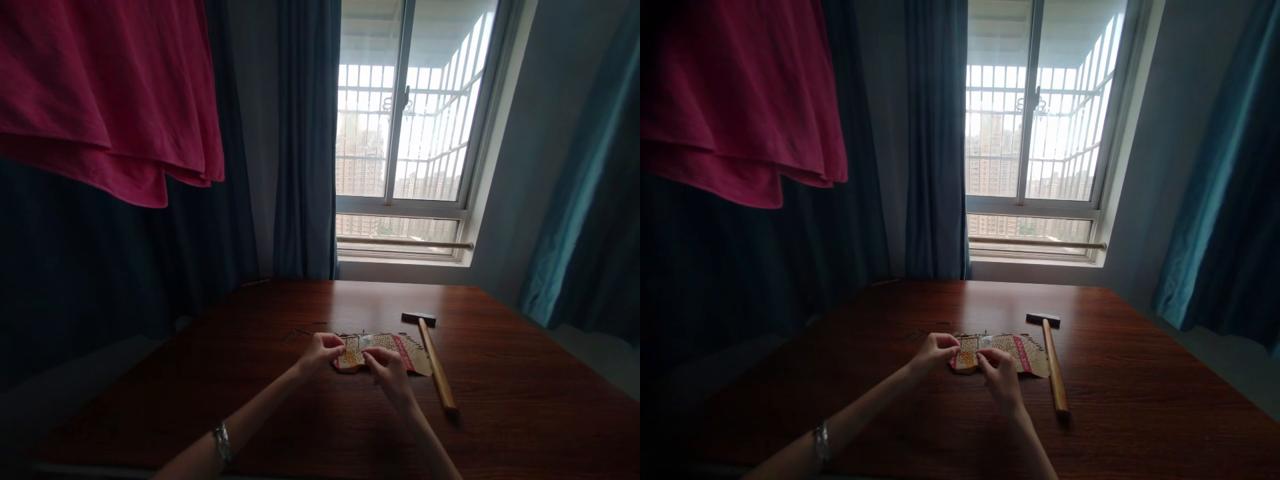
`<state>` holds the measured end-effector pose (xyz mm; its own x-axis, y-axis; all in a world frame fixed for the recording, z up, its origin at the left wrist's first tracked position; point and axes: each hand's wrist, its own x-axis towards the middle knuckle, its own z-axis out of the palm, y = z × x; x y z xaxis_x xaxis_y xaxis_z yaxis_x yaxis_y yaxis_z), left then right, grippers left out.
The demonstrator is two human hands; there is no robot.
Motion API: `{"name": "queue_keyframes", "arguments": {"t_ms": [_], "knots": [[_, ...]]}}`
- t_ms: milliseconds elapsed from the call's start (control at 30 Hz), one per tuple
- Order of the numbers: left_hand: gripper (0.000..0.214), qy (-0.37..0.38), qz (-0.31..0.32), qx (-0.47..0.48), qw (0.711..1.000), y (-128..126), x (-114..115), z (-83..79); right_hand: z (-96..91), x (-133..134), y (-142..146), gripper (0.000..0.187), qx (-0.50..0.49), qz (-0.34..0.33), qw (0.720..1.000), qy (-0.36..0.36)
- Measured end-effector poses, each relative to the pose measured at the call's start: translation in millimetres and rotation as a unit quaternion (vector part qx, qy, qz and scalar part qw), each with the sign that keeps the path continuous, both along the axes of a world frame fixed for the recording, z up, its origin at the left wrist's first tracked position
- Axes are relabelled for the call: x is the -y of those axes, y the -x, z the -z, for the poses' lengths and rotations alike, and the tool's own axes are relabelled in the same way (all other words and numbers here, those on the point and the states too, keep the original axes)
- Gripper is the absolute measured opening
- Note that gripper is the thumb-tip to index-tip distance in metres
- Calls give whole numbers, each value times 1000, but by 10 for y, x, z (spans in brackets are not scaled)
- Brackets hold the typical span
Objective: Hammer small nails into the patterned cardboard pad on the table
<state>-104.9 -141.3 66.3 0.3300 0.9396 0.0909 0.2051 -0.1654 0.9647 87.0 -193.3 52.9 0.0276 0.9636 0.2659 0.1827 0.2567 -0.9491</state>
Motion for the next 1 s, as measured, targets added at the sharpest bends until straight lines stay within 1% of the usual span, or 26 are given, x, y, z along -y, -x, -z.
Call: {"name": "queue_keyframes", "arguments": {"t_ms": [67, 200, 367, 467, 600, 667, 767, 833, 867, 933, 1000], "knots": [[34, -23, 8, 9, 1000, -93, 44, 27, 15, -4, 23, 44, -25, -23, 999, 13], [30, -65, 39, -4, 997, -192, 96, 106, 45, 4, 41, 44, -54, -35, 998, 11], [29, -75, 55, -27, 995, -229, 140, 153, 90, -8, 35, 45, -60, -41, 997, 14], [29, -87, 55, -46, 994, -242, 151, 167, 99, -32, 23, 44, -66, -63, 996, 20], [29, -79, 62, -37, 994, -257, 115, 175, 95, -116, -36, 44, -49, -86, 995, 15], [28, -87, 63, -38, 993, -243, 50, 160, 90, -195, -87, 45, -42, -81, 996, 8], [27, -117, 37, -62, 991, -189, -124, 153, 82, -364, -169, 43, -41, -41, 998, -10], [34, -109, 6, -73, 991, -152, -270, 197, 87, -496, -208, 43, -24, -14, 999, -25], [37, -97, 2, -75, 992, -141, -342, 239, 96, -560, -218, 42, -12, -7, 999, -35], [46, -79, 36, -67, 994, -139, -467, 351, 134, -678, -223, 41, 8, 2, 998, -56], [60, -70, 76, -57, 993, -160, -556, 470, 195, -768, -213, 38, 16, 3, 998, -67]]}}
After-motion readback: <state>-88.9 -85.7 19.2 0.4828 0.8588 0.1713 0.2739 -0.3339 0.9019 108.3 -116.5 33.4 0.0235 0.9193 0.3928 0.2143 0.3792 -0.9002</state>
